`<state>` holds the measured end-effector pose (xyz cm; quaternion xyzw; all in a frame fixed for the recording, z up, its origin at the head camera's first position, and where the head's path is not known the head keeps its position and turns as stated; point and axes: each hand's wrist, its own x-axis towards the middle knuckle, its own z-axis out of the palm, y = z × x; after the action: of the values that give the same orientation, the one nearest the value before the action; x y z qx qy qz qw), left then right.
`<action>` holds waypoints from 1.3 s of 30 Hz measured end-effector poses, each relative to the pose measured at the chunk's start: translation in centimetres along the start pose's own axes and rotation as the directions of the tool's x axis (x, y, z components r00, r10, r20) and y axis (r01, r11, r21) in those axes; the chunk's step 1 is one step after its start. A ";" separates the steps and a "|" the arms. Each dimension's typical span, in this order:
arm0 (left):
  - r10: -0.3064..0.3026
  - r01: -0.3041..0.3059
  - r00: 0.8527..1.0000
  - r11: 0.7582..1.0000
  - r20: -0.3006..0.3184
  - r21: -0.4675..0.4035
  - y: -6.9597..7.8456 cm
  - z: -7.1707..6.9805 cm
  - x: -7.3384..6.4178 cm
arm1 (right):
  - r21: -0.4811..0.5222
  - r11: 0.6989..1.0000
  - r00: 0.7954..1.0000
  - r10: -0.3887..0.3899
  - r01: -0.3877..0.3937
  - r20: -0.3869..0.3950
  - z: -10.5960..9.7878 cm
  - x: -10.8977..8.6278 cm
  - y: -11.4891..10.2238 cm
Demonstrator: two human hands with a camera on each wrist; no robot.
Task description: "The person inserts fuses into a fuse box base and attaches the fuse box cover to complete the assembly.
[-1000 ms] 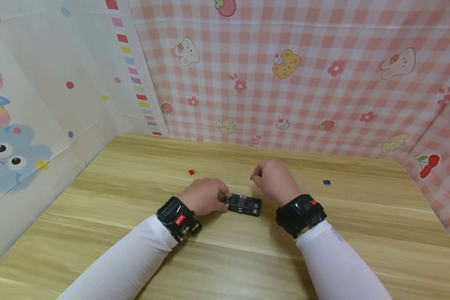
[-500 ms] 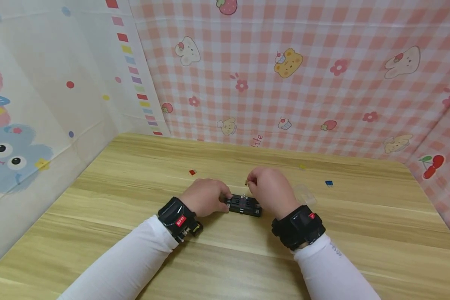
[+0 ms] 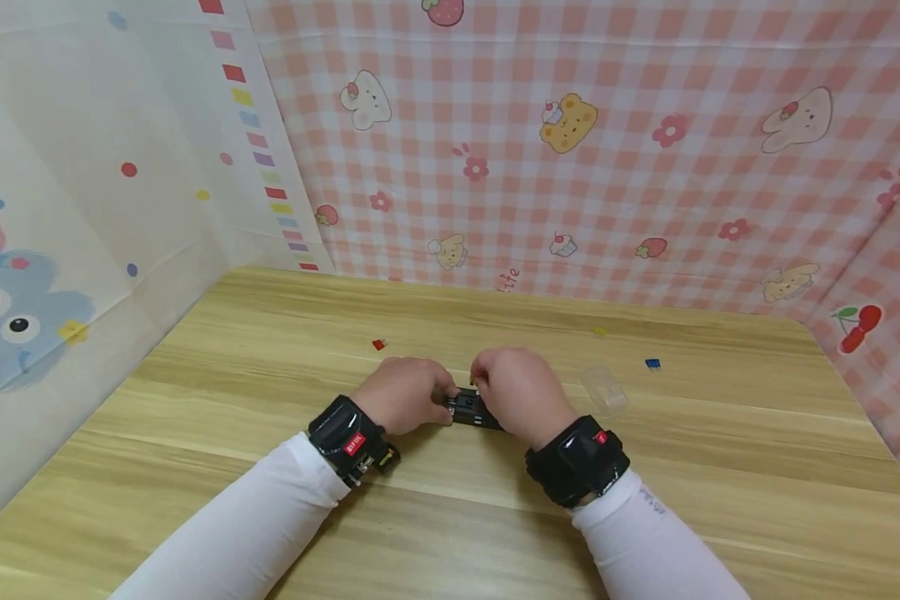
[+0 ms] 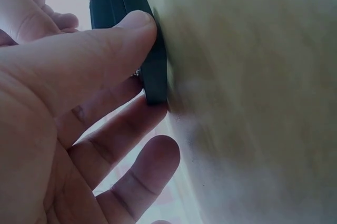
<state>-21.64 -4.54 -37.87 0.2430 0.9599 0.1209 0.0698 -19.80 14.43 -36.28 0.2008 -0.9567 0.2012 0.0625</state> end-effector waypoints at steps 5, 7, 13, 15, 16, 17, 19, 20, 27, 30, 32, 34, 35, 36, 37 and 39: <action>0.003 -0.003 1.000 1.000 -0.008 0.000 0.0 -0.1 0.0 | -0.021 1.000 1.000 -0.023 0.023 -0.002 0.3 -0.1 -0.4; 0.002 -0.002 1.000 1.000 -0.008 0.002 0.0 0.0 0.0 | -0.032 0.999 0.999 -0.039 0.039 -0.006 0.4 -0.1 -0.4; 0.000 0.000 1.000 1.000 -0.006 0.004 -0.1 0.0 -0.1 | -0.043 0.998 0.999 -0.051 0.051 0.004 0.6 -0.1 -0.4; -0.002 0.002 1.000 1.000 -0.005 0.006 0.0 0.0 -0.1 | -0.041 0.998 0.999 -0.053 0.053 0.008 0.7 -0.1 -0.4; -0.003 0.003 1.000 1.000 -0.005 0.007 0.0 0.0 -0.1 | -0.041 0.998 0.999 -0.053 0.053 0.010 0.7 -0.1 -0.5; -0.004 0.004 1.000 1.000 -0.006 0.008 0.0 0.0 -0.1 | -0.043 0.997 0.998 -0.057 0.058 0.009 0.7 -0.1 -0.5; -0.004 0.004 1.000 1.000 -0.007 0.011 0.0 0.0 -0.2 | -0.043 0.997 0.998 -0.062 0.062 0.010 0.8 -0.1 -0.5; -0.003 0.003 1.000 1.000 -0.009 0.013 0.0 0.0 -0.2 | -0.044 0.997 0.998 -0.064 0.064 0.010 0.8 -0.1 -0.5; 0.021 -0.020 0.999 0.999 -0.027 0.026 0.0 0.0 -0.1 | -0.030 0.998 0.998 -0.054 0.055 0.018 0.9 -0.1 -0.4; 0.021 -0.020 0.999 1.000 -0.026 0.021 0.0 0.1 -0.1 | -0.031 0.998 0.998 -0.049 0.050 0.025 0.9 -0.1 -0.4; 0.020 -0.019 0.999 1.000 -0.026 0.019 0.0 0.1 -0.1 | -0.033 0.998 0.998 -0.052 0.053 0.025 0.9 -0.1 -0.4; 0.018 -0.018 1.000 1.000 -0.024 0.015 0.0 0.1 -0.1 | -0.037 0.997 0.998 -0.060 0.061 0.021 1.0 -0.1 -0.4; 0.018 -0.017 1.000 1.000 -0.024 0.013 0.0 0.1 -0.1 | -0.037 0.997 0.998 -0.065 0.065 0.019 1.0 -0.1 -0.4; 0.017 -0.017 1.000 1.000 -0.023 0.012 0.0 0.1 -0.1 | -0.039 0.997 0.997 -0.070 0.070 0.016 1.0 -0.1 -0.4; 0.018 -0.017 1.000 1.000 -0.023 0.011 0.0 0.1 -0.1 | -0.040 0.996 0.997 -0.074 0.074 0.015 1.0 -0.1 -0.5; 0.019 -0.018 1.000 1.000 -0.023 0.013 0.0 0.1 -0.1 | -0.041 0.996 0.997 -0.078 0.079 0.012 1.1 -0.1 -0.4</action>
<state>-21.55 -4.55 -37.94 0.2510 0.9591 0.1180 0.0561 -19.55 13.65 -37.13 0.2381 -0.9523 0.1777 0.0693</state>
